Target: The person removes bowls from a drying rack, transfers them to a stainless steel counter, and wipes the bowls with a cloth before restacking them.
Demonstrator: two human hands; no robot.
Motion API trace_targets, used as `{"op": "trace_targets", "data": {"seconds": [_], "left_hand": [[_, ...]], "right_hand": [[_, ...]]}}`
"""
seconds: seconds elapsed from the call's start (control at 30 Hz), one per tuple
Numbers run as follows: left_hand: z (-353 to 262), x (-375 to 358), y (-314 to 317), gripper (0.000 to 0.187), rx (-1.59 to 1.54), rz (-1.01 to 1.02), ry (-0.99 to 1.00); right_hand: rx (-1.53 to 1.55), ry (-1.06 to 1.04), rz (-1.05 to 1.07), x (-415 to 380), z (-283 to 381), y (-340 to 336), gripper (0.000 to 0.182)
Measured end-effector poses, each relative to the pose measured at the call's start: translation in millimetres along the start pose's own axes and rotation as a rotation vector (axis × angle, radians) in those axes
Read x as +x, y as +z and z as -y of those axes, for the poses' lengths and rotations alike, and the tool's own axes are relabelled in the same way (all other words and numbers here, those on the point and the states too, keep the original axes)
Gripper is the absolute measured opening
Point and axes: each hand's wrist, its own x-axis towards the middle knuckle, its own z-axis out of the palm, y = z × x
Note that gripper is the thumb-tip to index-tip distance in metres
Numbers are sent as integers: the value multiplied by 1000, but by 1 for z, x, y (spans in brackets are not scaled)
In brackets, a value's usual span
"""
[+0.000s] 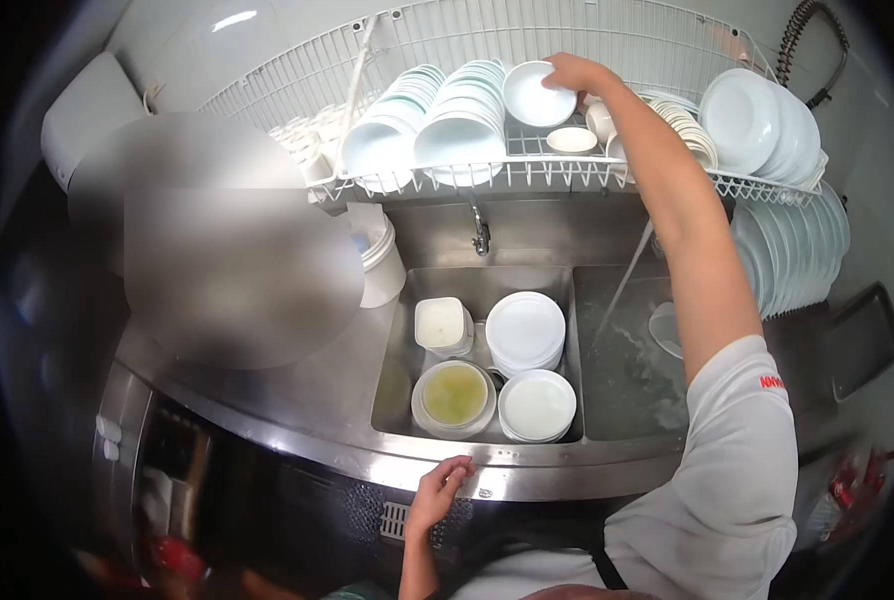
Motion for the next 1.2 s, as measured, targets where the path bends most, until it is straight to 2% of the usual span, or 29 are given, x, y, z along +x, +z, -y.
{"op": "trace_targets", "data": {"seconds": [0.13,0.27,0.37,0.43,0.5,0.53,0.57,0.67,0.73,0.77,0.8,0.83,0.87,0.97,1.0,1.03,1.07,1.17,1.2], "left_hand": [[-23,6,14,31,-10,-6,42],[-26,16,11,33,-20,2,104],[-31,22,4,32,-10,-23,145],[-51,19,-5,32,36,-29,192],[-54,17,-16,34,-31,-8,230],[-56,15,-24,34,-87,2,240],[-58,10,-32,35,-141,15,255],[-57,-9,-59,38,-209,-2,349],[-50,-25,-84,41,-209,-47,370],[-46,-36,-100,42,-203,-69,380],[-46,-50,-120,50,-255,-61,305],[-33,-61,-136,63,-321,-90,332],[-19,-72,-154,67,-378,-155,316],[33,-105,-214,81,-394,-332,318],[53,-114,-229,82,-423,-438,233],[65,-126,-244,83,-449,-545,140],[76,-139,-260,69,-399,-649,-16],[128,-160,-305,65,-766,-915,-186],[166,-157,-315,60,-690,-1065,-109]], "right_hand": [[288,-31,-147,-19,1,-25,45],[799,-200,-279,-40,0,-58,45],[1143,-421,-164,-108,34,-62,39],[1208,-492,-324,-172,70,-37,49],[1244,-703,-84,-192,19,-20,64],[1309,-746,-30,-207,-1,1,76],[1358,-709,-34,-221,-4,26,73],[1447,-395,-30,-270,14,148,65],[1450,-129,64,-303,43,244,60],[1432,2,148,-318,64,295,57],[1406,121,255,-330,88,344,54],[1381,193,370,-339,119,391,52],[1368,178,630,-344,188,419,43],[1184,366,643,-375,273,524,40],[1119,417,709,-383,292,556,41],[1018,396,767,-388,312,585,39],[956,310,811,-394,333,611,40],[801,63,920,-405,384,689,44],[721,-37,944,-408,416,692,47]]}}
